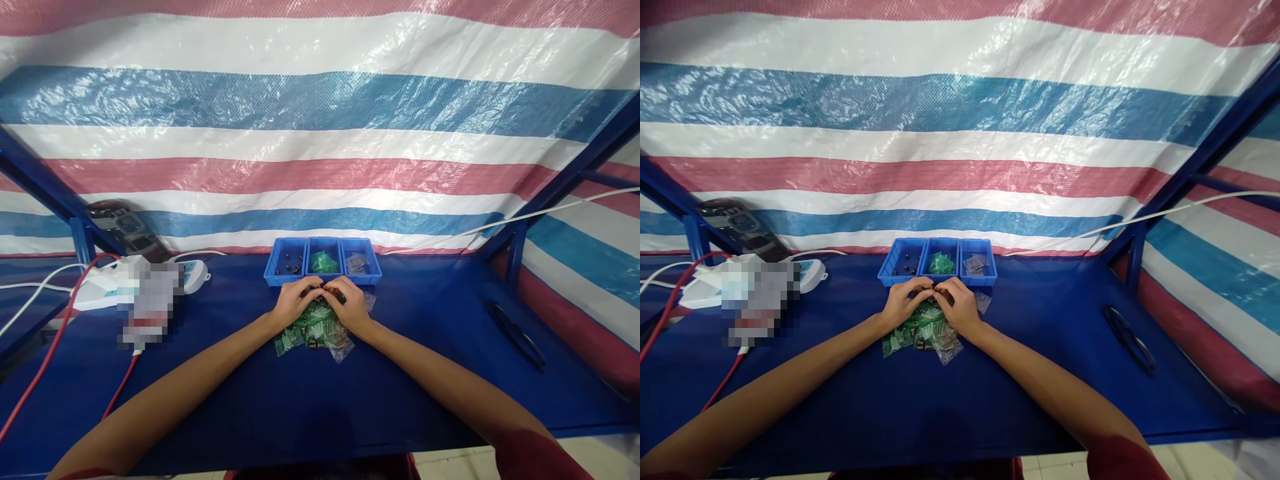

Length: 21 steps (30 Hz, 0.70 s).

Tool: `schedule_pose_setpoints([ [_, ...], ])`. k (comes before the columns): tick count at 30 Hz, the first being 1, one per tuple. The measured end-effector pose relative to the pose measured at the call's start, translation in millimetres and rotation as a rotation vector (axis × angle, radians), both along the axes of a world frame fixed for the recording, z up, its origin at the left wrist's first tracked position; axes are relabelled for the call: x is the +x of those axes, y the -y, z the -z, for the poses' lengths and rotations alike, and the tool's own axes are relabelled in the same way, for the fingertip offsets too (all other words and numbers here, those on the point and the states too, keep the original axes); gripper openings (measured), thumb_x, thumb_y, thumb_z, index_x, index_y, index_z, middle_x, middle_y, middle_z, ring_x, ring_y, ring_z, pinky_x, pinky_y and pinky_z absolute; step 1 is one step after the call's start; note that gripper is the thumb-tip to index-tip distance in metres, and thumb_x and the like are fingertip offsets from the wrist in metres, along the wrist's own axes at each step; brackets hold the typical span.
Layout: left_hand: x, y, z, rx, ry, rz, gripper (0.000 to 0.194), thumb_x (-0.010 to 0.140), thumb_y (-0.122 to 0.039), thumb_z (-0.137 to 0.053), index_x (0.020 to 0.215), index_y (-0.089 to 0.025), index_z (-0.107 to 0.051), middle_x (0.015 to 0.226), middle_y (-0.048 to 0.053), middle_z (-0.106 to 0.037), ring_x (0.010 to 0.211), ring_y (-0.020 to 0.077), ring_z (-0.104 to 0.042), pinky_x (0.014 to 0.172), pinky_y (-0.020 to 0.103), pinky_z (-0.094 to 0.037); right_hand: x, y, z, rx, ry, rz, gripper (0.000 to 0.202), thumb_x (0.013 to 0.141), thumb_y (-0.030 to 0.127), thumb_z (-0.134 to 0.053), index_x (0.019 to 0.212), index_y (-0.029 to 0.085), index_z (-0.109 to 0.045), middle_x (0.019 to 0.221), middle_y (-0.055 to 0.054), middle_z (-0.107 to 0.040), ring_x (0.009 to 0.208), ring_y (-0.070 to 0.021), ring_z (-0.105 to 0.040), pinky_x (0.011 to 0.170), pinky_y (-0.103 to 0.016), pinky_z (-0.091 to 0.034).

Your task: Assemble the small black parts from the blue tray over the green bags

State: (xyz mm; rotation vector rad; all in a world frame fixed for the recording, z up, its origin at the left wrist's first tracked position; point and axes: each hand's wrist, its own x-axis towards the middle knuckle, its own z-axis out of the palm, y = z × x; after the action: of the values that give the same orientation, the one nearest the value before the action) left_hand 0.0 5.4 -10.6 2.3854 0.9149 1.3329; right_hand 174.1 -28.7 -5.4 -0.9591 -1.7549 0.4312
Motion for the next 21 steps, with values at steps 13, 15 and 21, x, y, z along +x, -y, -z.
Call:
schedule_pose_setpoints([
  [13, 3.3, 3.9, -12.4, 0.076, -0.030, 0.011, 0.018, 0.091, -0.024, -0.048, 0.103, -0.017, -0.060, 0.092, 0.008, -0.066, 0.075, 0.0140, -0.062, 0.068, 0.025, -0.053, 0.3, -0.3, 2.6, -0.056, -0.059, 0.047, 0.021, 0.093, 0.033, -0.040, 0.093, 0.019, -0.055, 0.074, -0.002, -0.058, 0.064, -0.0153, -0.056, 0.064, -0.028, -0.045],
  [15, 3.2, 3.3, -11.4, 0.074, -0.029, 0.017, 0.018, 0.089, -0.025, -0.052, 0.104, -0.018, -0.060, 0.094, 0.008, -0.065, 0.060, 0.0096, -0.057, 0.058, 0.022, -0.050, 0.4, -0.3, 2.7, -0.060, -0.052, 0.046, 0.022, 0.094, 0.034, -0.039, 0.091, 0.019, -0.055, 0.073, -0.002, -0.057, 0.063, -0.0153, -0.055, 0.063, -0.028, -0.045],
  [21, 2.0, 1.8, -8.6, 0.095, -0.024, 0.061, 0.020, 0.087, -0.027, -0.056, 0.104, -0.018, -0.061, 0.098, 0.008, -0.063, 0.055, 0.0067, -0.051, 0.053, 0.021, -0.047, 0.1, 0.6, -0.6, -0.034, -0.034, 0.030, 0.023, 0.094, 0.034, -0.039, 0.089, 0.019, -0.056, 0.075, -0.003, -0.057, 0.066, -0.0156, -0.055, 0.065, -0.028, -0.045],
])
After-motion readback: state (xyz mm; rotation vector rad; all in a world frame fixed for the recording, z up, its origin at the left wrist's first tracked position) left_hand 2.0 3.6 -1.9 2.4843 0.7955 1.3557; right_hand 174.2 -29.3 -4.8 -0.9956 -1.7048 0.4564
